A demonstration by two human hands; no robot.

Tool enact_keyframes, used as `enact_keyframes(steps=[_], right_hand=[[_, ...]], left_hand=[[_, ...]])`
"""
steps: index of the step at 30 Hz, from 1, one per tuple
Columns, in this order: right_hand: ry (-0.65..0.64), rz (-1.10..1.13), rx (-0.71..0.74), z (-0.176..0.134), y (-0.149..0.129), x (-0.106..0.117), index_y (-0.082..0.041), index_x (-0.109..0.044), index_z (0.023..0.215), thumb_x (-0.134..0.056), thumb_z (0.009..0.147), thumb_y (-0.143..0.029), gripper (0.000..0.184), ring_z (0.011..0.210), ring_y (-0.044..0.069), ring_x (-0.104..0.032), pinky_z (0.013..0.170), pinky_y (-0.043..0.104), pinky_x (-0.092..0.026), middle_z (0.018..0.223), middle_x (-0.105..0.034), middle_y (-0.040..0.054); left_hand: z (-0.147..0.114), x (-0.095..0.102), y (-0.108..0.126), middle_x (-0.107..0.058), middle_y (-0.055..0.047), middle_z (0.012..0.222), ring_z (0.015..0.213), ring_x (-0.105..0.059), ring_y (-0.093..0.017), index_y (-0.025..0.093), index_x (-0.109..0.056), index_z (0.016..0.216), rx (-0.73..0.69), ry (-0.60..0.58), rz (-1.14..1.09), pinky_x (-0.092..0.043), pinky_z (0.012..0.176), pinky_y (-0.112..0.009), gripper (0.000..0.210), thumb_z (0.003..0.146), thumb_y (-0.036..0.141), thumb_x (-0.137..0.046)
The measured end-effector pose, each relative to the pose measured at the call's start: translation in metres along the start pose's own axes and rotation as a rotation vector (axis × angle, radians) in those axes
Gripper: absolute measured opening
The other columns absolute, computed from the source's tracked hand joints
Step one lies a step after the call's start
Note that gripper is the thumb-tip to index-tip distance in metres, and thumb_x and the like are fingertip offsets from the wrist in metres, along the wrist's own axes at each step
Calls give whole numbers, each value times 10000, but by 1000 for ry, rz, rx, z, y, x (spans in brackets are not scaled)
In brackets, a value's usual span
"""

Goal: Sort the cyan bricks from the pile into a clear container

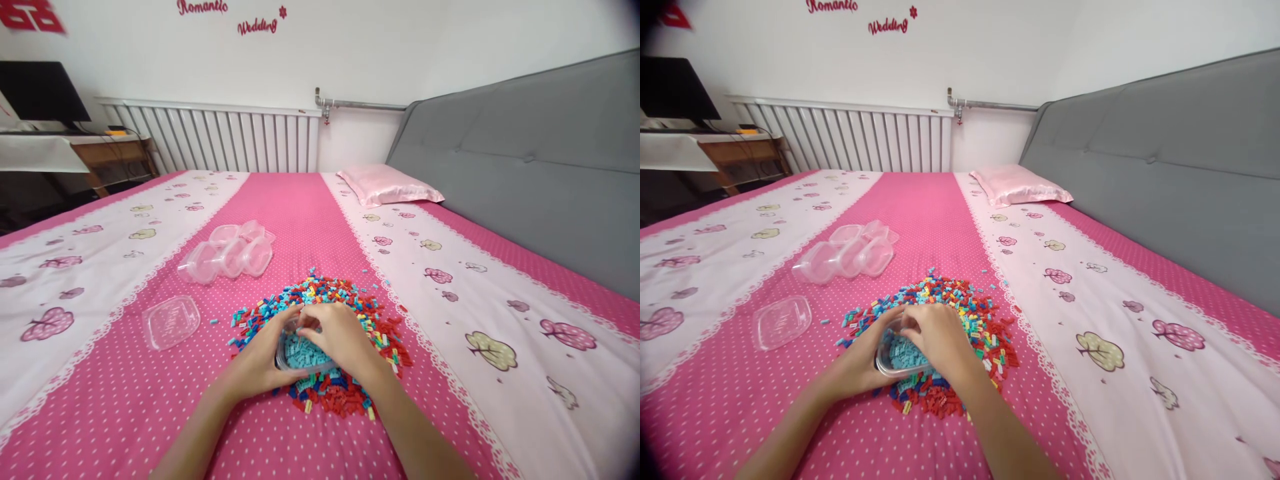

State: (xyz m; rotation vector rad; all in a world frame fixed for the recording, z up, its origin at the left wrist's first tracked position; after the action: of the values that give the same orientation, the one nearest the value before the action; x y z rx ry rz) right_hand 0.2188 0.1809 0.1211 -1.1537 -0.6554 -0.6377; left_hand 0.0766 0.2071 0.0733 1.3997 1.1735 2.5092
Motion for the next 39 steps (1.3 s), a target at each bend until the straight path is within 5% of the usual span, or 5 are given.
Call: enact_keyframes(steps=[6, 21, 34, 39], right_hand=[[-95, -357, -66, 1, -3, -8, -254, -743, 924, -734, 871, -279, 59, 849, 199, -723, 710, 255, -438, 880, -779, 19], [-300, -393, -34, 3, -5, -22, -236, -776, 930, -505, 967, -205, 275, 928, 192, -709, 755, 242, -439, 970, -778, 61], [-166, -241, 64, -5, -7, -13, -263, -752, 932, -552, 942, -173, 219, 895, 190, -715, 759, 260, -434, 939, -779, 25], [52, 57, 18, -3, 8, 23, -284, -755, 946, -537, 931, -148, 258, 848, 160, -715, 794, 262, -465, 901, -780, -14]], left_hand=[[-1, -1, -2, -419, -140, 1545, 1388, -461, -353, 298, -185, 1542, 2, -6, 38, -415, 1127, -519, 979, 791, 457, -793], [-2, 1, 1, -431, -155, 1541, 1387, -466, -365, 284, -207, 1541, 16, 2, 44, -420, 1128, -523, 966, 793, 460, -793], [-3, -1, -3, -424, -150, 1538, 1386, -466, -350, 288, -184, 1531, 22, -13, 49, -423, 1126, -518, 973, 794, 464, -794], [-3, -2, -5, -451, -147, 1517, 1356, -500, -350, 295, -185, 1534, 18, -13, 6, -438, 1104, -524, 974, 789, 448, -793]])
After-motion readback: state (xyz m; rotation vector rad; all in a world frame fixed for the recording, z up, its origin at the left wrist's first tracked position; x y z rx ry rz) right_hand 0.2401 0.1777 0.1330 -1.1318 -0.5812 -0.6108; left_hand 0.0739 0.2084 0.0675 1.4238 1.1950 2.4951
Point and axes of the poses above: each hand's wrist, its own z-axis towards the middle knuckle, its own x-axis out of the back of the hand, y = z × x, the point moved 6 cm from there along z, towards the middle knuckle
